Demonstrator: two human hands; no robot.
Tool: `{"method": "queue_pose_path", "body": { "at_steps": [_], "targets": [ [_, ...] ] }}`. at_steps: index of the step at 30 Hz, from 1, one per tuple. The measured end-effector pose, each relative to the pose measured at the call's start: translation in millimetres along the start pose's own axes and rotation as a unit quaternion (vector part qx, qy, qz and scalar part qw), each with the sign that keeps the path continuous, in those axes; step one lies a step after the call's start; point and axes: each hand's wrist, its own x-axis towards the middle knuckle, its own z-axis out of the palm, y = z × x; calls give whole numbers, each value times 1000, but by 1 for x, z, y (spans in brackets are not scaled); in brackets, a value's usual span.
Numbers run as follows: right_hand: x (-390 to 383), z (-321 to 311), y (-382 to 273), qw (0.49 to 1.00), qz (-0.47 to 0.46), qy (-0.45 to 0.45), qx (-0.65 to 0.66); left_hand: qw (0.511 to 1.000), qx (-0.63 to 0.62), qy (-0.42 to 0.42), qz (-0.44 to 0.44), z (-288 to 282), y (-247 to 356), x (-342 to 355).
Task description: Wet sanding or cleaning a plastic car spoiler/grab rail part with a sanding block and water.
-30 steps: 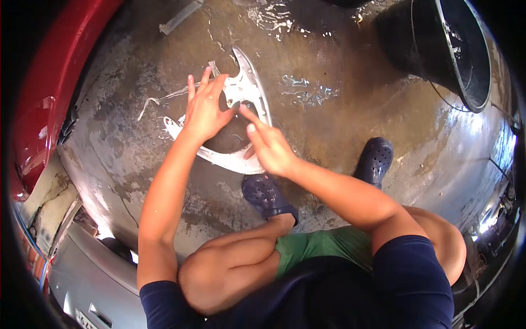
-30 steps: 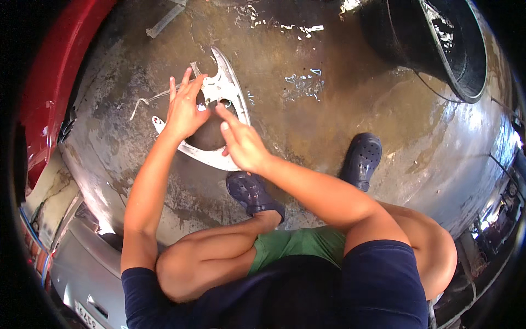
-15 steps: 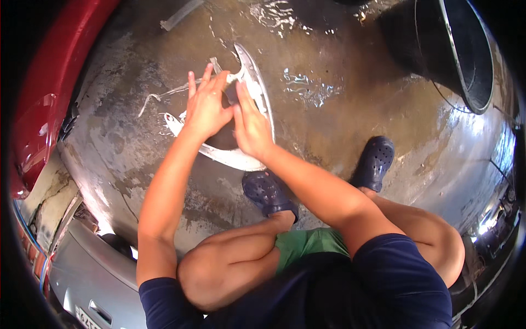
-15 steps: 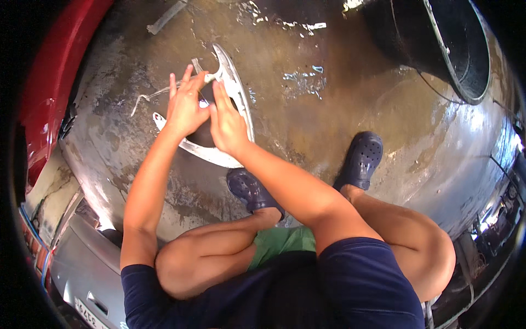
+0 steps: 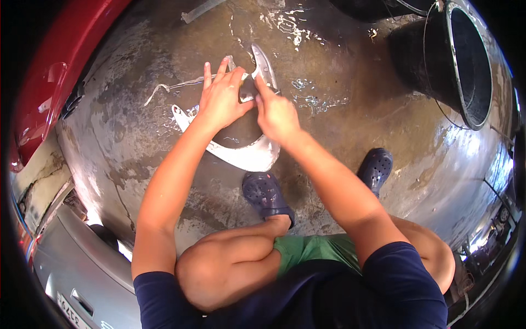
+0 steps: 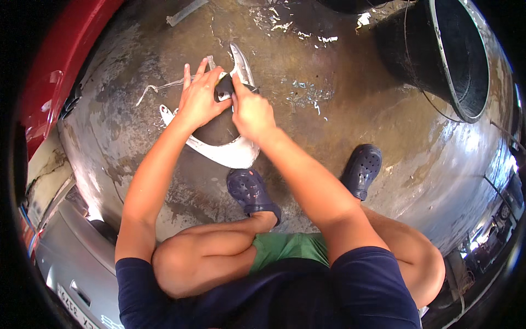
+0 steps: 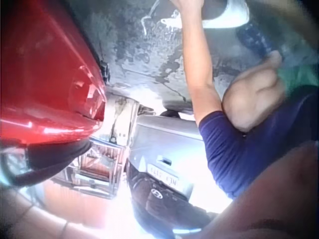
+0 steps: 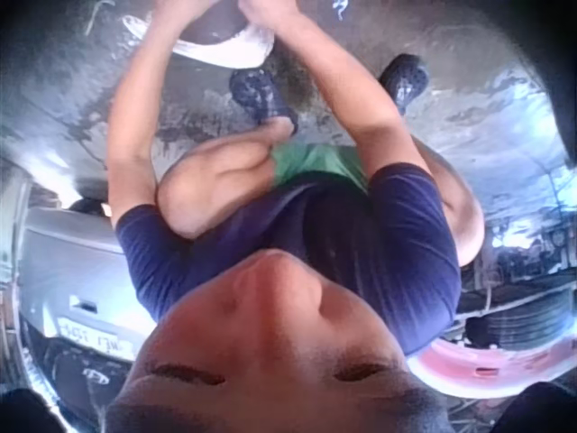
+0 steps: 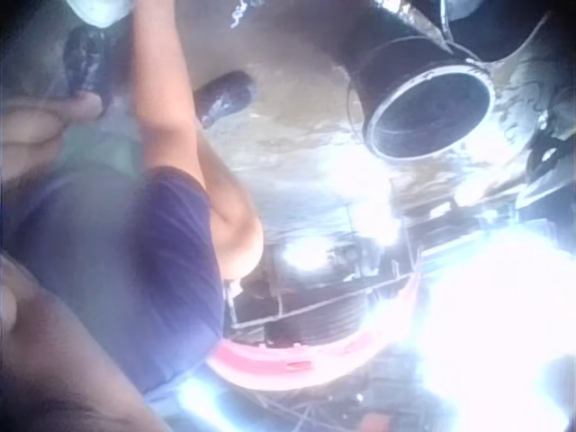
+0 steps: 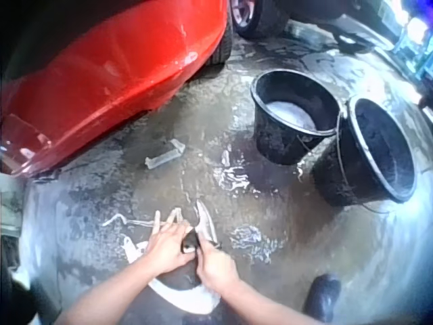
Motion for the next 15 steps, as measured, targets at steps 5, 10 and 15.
{"method": "queue_pose_path", "body": {
  "at_steps": [5,10,15],
  "targets": [
    [-19,9,-13,999,36,3,10,1000,-3,11,20,2,-3,-5],
    [-43,-6,-21,981,74,-176,-42,997,63,-31,13,3,-9,-8],
    [-44,-88,-18,990,-65,18,120,982,151,53,95,15,13,-19]
  ]
}}
